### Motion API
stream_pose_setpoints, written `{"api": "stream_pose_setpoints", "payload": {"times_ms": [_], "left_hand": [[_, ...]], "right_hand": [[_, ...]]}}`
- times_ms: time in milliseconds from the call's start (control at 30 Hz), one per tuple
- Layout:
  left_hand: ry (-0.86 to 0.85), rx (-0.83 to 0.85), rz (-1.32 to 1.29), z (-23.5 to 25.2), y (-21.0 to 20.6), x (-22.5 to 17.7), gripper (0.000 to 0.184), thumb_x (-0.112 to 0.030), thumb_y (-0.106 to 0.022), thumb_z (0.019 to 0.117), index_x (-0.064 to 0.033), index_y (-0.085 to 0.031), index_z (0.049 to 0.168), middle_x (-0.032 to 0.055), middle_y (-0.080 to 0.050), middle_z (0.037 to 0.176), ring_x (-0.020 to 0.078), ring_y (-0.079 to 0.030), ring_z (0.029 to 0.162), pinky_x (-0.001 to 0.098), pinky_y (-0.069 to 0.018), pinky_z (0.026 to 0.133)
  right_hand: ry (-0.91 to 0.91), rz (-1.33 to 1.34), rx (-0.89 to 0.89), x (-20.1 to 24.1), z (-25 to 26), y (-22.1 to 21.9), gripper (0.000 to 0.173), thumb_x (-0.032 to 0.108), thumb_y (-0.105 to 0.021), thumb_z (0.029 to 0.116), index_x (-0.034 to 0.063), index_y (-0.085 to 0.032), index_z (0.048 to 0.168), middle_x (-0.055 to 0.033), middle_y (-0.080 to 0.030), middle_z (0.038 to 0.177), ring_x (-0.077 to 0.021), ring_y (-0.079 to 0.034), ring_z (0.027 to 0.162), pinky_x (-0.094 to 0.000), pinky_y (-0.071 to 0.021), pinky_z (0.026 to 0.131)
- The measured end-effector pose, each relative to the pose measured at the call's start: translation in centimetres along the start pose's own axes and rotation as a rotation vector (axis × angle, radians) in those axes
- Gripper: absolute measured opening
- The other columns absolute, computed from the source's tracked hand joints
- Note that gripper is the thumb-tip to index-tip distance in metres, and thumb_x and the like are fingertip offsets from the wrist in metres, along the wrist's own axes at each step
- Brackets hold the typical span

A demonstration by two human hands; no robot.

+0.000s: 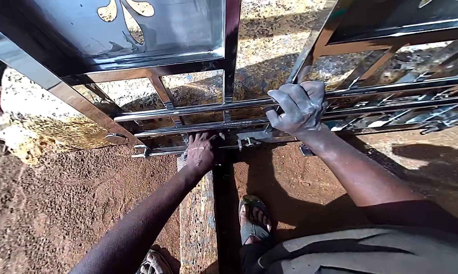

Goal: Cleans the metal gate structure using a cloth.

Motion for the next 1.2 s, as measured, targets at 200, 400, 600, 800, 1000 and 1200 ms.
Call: {"api": "stream_pose_setpoints", "payload": {"times_ms": [200,400,600,800,1000,1200], "left_hand": [[-0.162,-0.009,0.060,-1.4,-1.0,-1.3,0.065,-0.066,-0.043,0.1006,-0.0112,-0.075,0.115,0.0133,-0.061,0.140,0.0357,-0.051,0.137,0.0592,-0.0384,0.112],[-0.054,0.073,0.145,-1.5,-2.0,-2.4,0.087,-0.077,-0.032,0.0976,-0.0043,-0.064,0.135,0.0202,-0.048,0.155,0.0394,-0.036,0.150,0.0601,-0.0261,0.121],[0.008,0.259,0.155,2.0,-0.8,-2.2,0.071,-0.066,-0.048,0.0988,-0.0048,-0.064,0.131,0.0199,-0.057,0.144,0.0355,-0.046,0.142,0.0554,-0.0345,0.115],[-0.145,0.008,0.048,-2.4,-1.8,-1.4,0.040,-0.034,-0.049,0.1068,-0.0043,-0.071,0.123,0.0167,-0.057,0.149,0.0363,-0.043,0.147,0.0540,-0.0307,0.122],[-0.039,0.227,0.117,0.6,-0.7,-1.7,0.090,-0.084,-0.048,0.0853,-0.0076,-0.068,0.127,0.0178,-0.056,0.146,0.0353,-0.045,0.144,0.0554,-0.0341,0.117],[-0.111,0.206,0.092,-0.3,-0.1,-0.6,0.095,-0.088,-0.055,0.0751,-0.0114,-0.068,0.130,0.0153,-0.056,0.149,0.0338,-0.044,0.145,0.0543,-0.0343,0.117]], "right_hand": [[-0.005,-0.018,-0.030,0.0,0.0,-0.3,0.026,0.028,-0.061,0.0936,0.0125,-0.074,0.109,-0.0119,-0.074,0.098,-0.0331,-0.061,0.092,-0.0433,-0.0425,0.085],[-0.068,-0.027,-0.036,0.6,0.7,-0.4,0.024,0.030,-0.063,0.0917,0.0123,-0.076,0.099,-0.0111,-0.074,0.092,-0.0327,-0.062,0.087,-0.0441,-0.0423,0.083],[-0.091,0.011,0.017,0.4,0.7,-0.1,0.025,0.030,-0.062,0.0910,0.0122,-0.077,0.100,-0.0116,-0.075,0.095,-0.0335,-0.063,0.089,-0.0446,-0.0429,0.085],[-0.093,0.021,0.058,0.5,0.7,0.3,0.026,0.028,-0.061,0.0913,0.0115,-0.077,0.103,-0.0127,-0.075,0.098,-0.0363,-0.063,0.092,-0.0467,-0.0433,0.086],[-0.111,0.026,0.056,0.7,0.9,0.2,0.023,0.026,-0.063,0.0894,0.0106,-0.077,0.099,-0.0117,-0.075,0.095,-0.0337,-0.063,0.089,-0.0453,-0.0441,0.084],[-0.117,0.002,0.042,0.7,0.9,0.0,0.024,0.028,-0.063,0.0888,0.0119,-0.078,0.099,-0.0105,-0.075,0.095,-0.0328,-0.063,0.088,-0.0450,-0.0433,0.083]]}}
Point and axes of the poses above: each hand's wrist, its own z-axis towards the middle knuckle, its own y-axis out of the back of the hand, x = y × z, the point moved 3 cm from there along z, towards the middle knuckle
